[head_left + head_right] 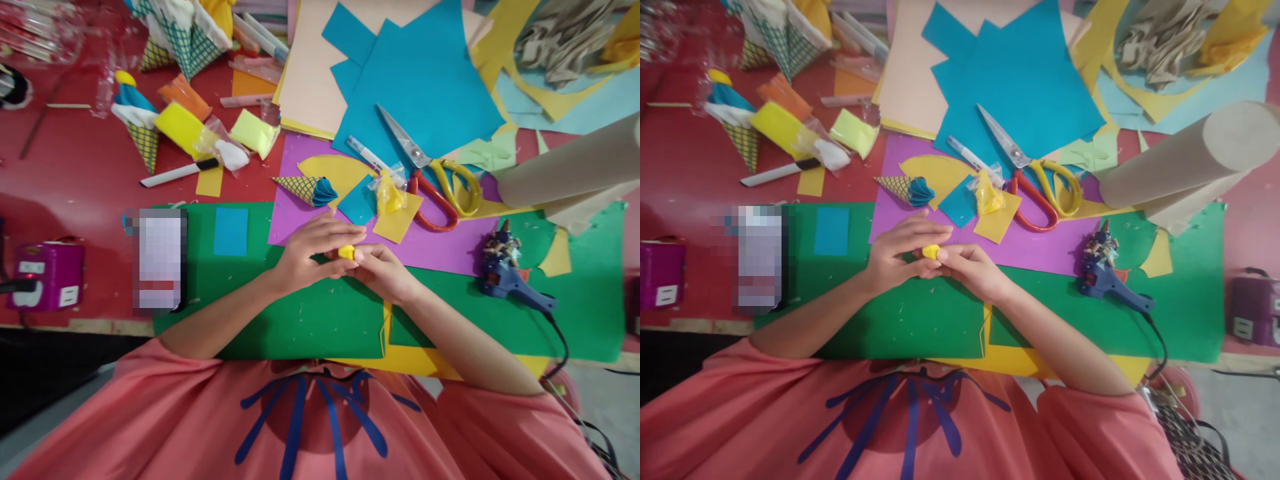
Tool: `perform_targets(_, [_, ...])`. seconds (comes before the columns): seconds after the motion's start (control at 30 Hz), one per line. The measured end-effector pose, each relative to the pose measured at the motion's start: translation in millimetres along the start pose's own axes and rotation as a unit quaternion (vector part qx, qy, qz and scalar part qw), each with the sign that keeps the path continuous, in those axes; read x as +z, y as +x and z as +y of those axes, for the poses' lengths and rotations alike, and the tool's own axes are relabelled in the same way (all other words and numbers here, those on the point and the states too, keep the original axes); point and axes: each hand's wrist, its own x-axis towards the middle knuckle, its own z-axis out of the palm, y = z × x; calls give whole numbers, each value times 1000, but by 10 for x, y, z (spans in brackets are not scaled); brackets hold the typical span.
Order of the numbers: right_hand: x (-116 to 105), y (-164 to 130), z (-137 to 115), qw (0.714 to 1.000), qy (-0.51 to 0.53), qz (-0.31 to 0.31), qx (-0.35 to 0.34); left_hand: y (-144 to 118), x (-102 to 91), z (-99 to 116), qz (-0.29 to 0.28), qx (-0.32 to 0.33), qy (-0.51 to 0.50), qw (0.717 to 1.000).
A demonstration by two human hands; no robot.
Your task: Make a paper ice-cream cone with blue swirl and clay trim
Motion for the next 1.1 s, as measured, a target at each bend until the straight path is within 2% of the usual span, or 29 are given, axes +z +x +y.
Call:
perform_targets(0.13, [-19, 4, 19, 999, 26, -23, -5, -5, -1, 1, -3, -2, -21, 1000])
perform_targets(0.3, [-26, -11, 6, 999, 42, -6, -2, -3, -5, 14, -5, -24, -50, 998])
perform_targets(0.5, [-15, -9, -23, 999, 36, 20, 9, -7, -6, 25, -42, -111, -112, 987])
perform_targets(0.67, [-20, 10, 3, 1000, 10, 19, 0, -10, 9, -6, -37, -44, -44, 997])
perform_targets(0.87, [-29, 4, 17, 1000, -15, 13, -7, -15, 11, -11, -5, -42, -39, 998])
perform_targets(1.1, [-35, -12, 9, 999, -2, 7, -37, 5, 3, 4, -15, -34, -79, 996])
